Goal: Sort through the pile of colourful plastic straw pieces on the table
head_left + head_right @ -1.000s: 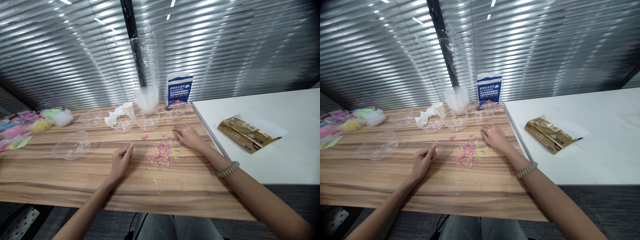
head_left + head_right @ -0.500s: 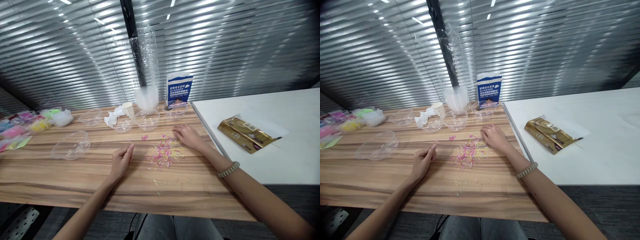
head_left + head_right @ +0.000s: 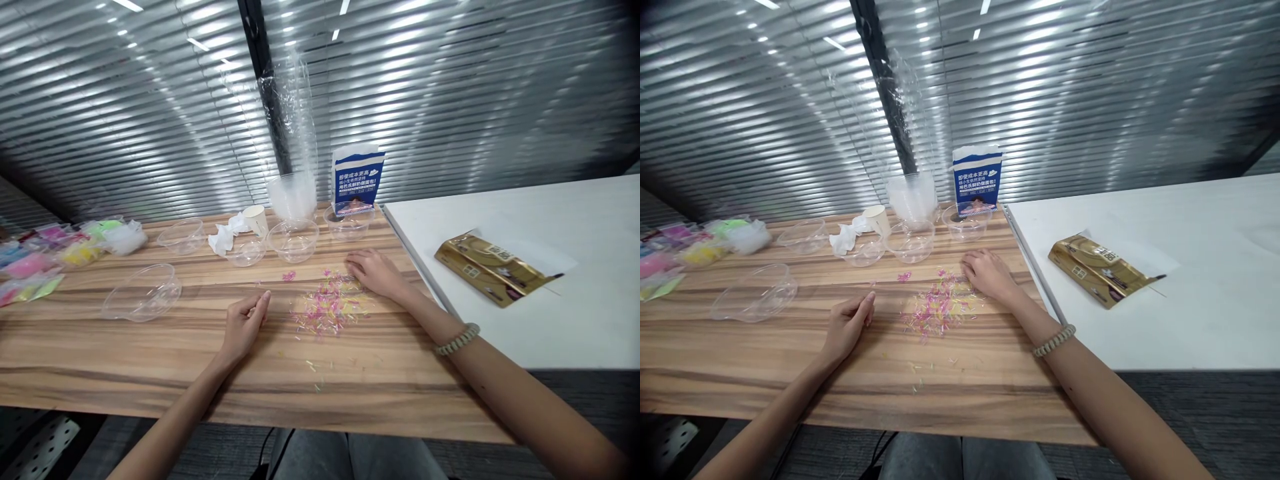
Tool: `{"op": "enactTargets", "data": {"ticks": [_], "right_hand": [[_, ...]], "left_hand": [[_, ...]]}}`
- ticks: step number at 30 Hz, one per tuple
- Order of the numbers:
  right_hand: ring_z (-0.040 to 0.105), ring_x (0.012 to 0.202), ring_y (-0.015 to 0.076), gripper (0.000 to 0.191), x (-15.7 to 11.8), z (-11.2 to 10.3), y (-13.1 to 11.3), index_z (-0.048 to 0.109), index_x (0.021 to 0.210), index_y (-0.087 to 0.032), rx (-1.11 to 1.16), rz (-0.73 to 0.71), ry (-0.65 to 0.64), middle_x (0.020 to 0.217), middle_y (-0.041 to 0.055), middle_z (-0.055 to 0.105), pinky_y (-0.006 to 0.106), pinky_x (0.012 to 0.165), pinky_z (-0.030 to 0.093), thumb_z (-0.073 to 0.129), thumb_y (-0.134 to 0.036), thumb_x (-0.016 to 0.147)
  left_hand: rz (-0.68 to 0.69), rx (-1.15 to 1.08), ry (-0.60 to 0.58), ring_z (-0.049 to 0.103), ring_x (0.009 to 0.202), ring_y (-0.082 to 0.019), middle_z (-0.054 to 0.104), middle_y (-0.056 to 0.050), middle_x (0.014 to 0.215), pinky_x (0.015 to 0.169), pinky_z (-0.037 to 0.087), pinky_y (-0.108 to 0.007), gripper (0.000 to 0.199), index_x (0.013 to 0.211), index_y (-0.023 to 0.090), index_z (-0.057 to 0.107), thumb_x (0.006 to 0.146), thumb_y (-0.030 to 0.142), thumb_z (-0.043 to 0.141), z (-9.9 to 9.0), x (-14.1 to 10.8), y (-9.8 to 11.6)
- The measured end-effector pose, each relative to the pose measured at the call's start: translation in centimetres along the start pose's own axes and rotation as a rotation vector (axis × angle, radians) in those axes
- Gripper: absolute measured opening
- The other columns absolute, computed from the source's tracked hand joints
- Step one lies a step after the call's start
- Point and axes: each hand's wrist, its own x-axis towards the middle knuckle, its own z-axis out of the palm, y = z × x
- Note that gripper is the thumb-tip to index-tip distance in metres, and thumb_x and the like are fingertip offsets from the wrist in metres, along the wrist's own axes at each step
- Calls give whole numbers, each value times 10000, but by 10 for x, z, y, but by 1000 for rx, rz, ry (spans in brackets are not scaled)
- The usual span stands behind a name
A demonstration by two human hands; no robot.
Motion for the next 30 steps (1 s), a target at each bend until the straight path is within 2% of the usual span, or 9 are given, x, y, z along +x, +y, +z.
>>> {"op": "enactTargets", "data": {"ticks": [9,30], "right_hand": [[565,1045,218,236,0,2,2,677,1008,-184,18,-10,8,1107,69,664,330,929,395,461,-210,918],[571,1040,224,246,1,-1,0,675,1040,-175,17,2,-24,1094,86,667,330,923,402,464,-199,916]], "left_hand": [[31,-9,-31,371,467,-103,375,31,475,506,287,-240,464,491,178,386,887,414,432,-1,-1,6],[46,47,-78,384,481,-108,389,26,480,513,297,-241,477,493,177,382,894,433,417,0,-1,4]]}}
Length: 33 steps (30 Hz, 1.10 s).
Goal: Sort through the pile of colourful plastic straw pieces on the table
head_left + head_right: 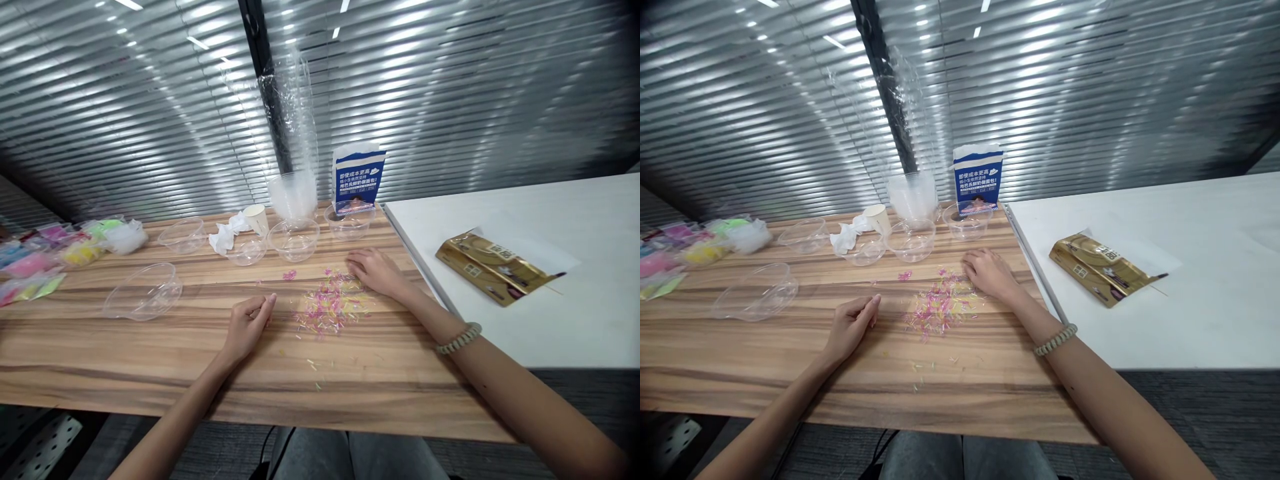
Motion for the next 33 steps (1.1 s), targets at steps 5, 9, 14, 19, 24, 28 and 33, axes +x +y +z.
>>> {"op": "enactTargets", "data": {"ticks": [5,9,14,19,24,28,33], "right_hand": [[568,1047,221,245,-1,-1,-1,673,1042,-175,1,-4,14,1093,85,667,328,928,400,464,-204,917],[562,1051,220,244,0,0,0,677,1033,-181,-6,-6,19,1108,75,662,328,933,398,463,-207,918],[561,1047,220,239,0,2,2,683,1012,-180,-6,-22,35,1113,63,662,322,941,392,464,-206,918],[555,1059,217,242,-1,2,2,680,1020,-179,-3,-23,37,1118,67,660,323,948,389,462,-207,919],[554,1060,218,242,-1,2,2,679,1018,-173,0,-30,42,1112,71,662,330,950,392,462,-197,915],[555,1060,220,239,-1,2,2,678,1023,-177,-3,-25,37,1108,73,663,336,945,397,465,-199,916],[555,1067,221,232,0,4,4,681,1018,-178,3,-14,34,1105,74,664,332,938,405,478,-195,909]], "left_hand": [[-1,11,-3,384,491,-111,398,23,484,516,302,-240,475,498,179,383,891,443,419,0,0,0],[0,15,-6,386,485,-110,398,24,480,519,303,-241,481,493,177,387,893,443,415,-1,0,-1],[7,16,2,387,482,-109,397,25,479,520,302,-241,477,491,177,389,892,434,420,-1,0,-1],[-10,-4,1,383,475,-108,382,28,475,518,297,-241,482,491,178,382,894,441,418,-1,0,0],[-18,-43,30,404,474,-108,406,26,471,521,303,-239,478,491,175,397,892,433,429,-2,0,1],[-18,-59,51,406,473,-104,410,26,472,515,301,-236,477,492,172,404,892,429,436,-2,1,0],[-18,-59,72,389,473,-101,388,28,478,512,294,-236,477,496,170,398,895,429,436,-2,1,-3]]}}
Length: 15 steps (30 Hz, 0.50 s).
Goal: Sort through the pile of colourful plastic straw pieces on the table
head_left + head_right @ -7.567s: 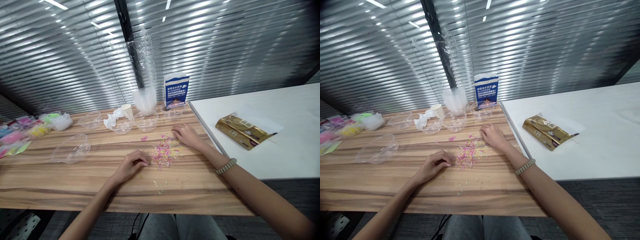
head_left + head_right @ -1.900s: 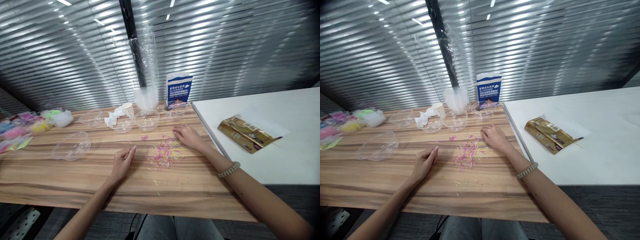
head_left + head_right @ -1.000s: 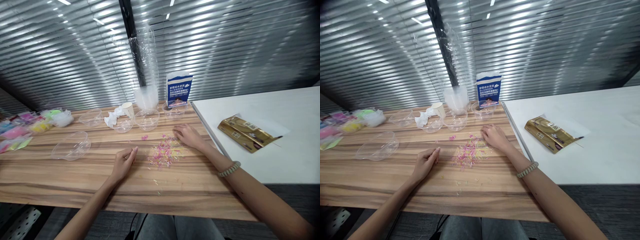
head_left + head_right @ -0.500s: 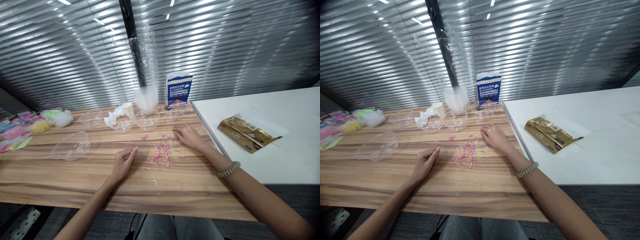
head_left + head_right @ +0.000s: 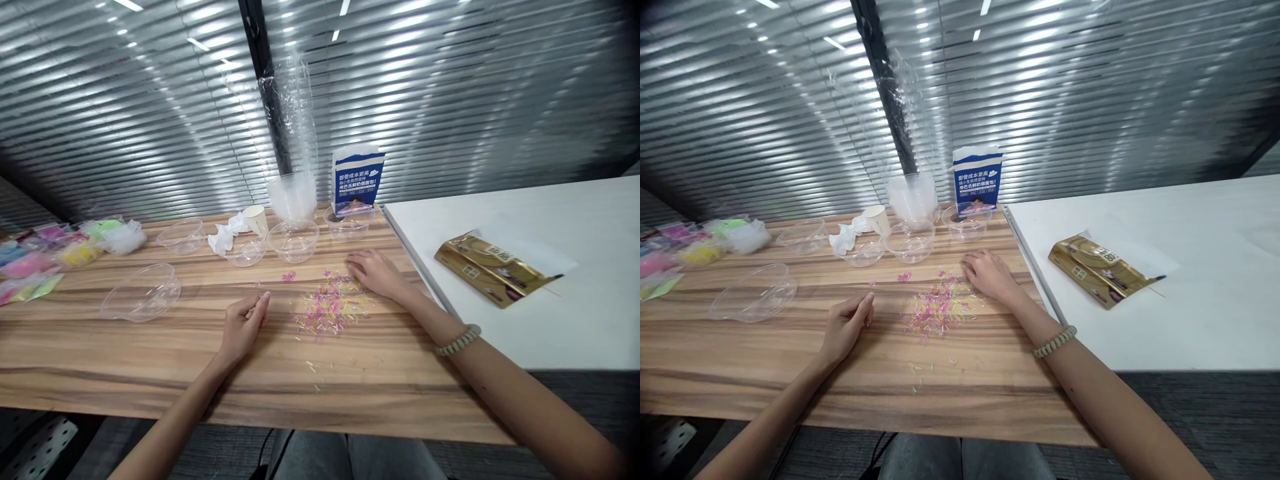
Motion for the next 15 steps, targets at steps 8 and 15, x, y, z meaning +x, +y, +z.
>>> {"op": "enactTargets", "data": {"ticks": [8,15], "right_hand": [[555,1059,227,244,0,0,1,679,1030,-173,11,-11,9,1132,60,655,334,937,401,469,-190,907],[555,1060,224,244,1,3,4,678,1034,-175,16,-18,6,1131,59,657,334,950,389,471,-191,906]], "left_hand": [[38,-35,175,398,476,-99,404,29,480,520,308,-235,469,496,170,409,901,403,454,-4,-1,-5],[70,-126,364,411,499,-96,428,28,512,529,344,-216,453,549,171,437,930,416,434,-4,1,-7]]}}
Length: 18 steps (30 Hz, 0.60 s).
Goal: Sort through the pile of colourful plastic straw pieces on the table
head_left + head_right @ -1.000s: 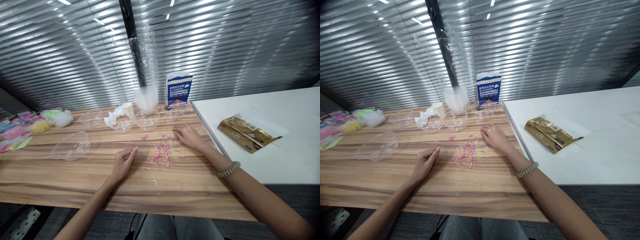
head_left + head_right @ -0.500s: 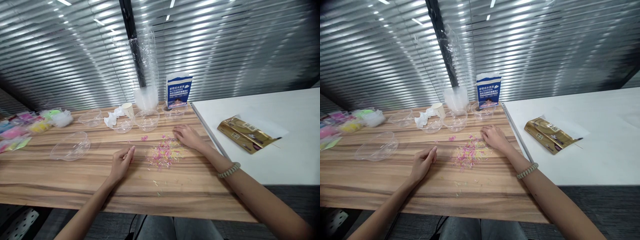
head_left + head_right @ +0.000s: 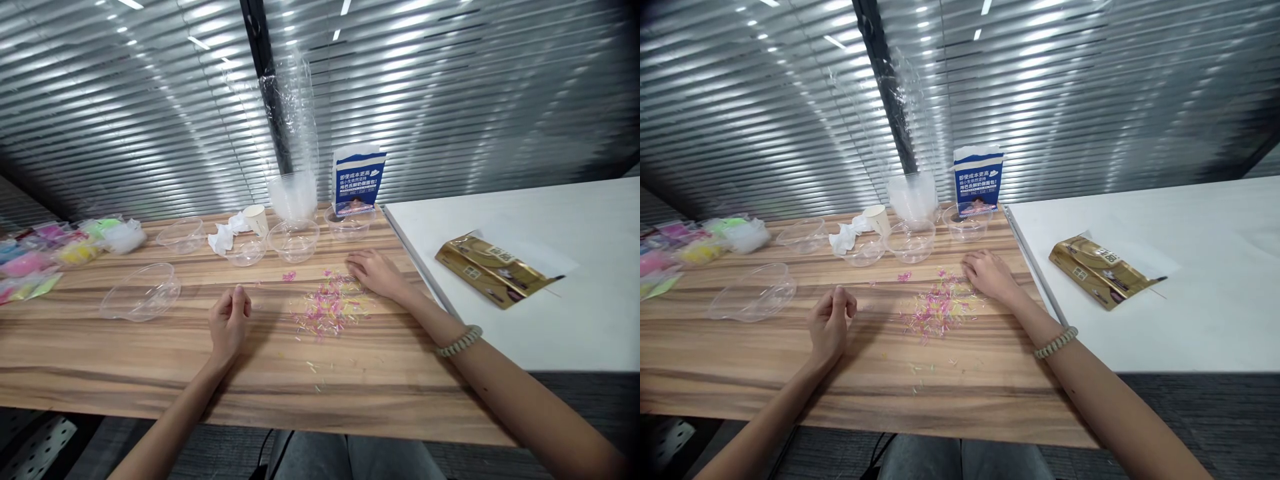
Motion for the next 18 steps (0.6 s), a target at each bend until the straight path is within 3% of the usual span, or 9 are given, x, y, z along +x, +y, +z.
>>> {"op": "enactTargets", "data": {"ticks": [6,11,14,18], "right_hand": [[553,1064,228,246,0,0,0,678,1036,-174,-4,-11,5,1143,58,653,347,949,393,469,-193,908],[556,1057,229,246,0,0,0,679,1034,-166,-5,-18,18,1129,66,658,352,944,400,471,-197,908],[557,1057,225,249,0,1,0,677,1042,-167,-2,-14,25,1123,64,660,349,946,402,469,-195,907],[562,1059,219,251,-1,0,-1,680,1036,-171,2,-16,26,1120,65,663,343,947,403,466,-188,907]], "left_hand": [[-13,-79,19,502,526,-103,517,33,569,536,410,-204,325,740,173,512,847,476,563,3,1,-6],[47,-114,-39,567,638,-127,570,2,660,610,456,-228,296,694,174,514,810,423,627,4,0,-7],[119,-113,-194,574,680,-140,587,-13,690,653,459,-249,282,672,176,521,844,387,596,2,0,-3],[157,-22,-546,608,800,-178,655,-58,824,807,458,-319,299,822,178,614,933,393,438,0,-1,3]]}}
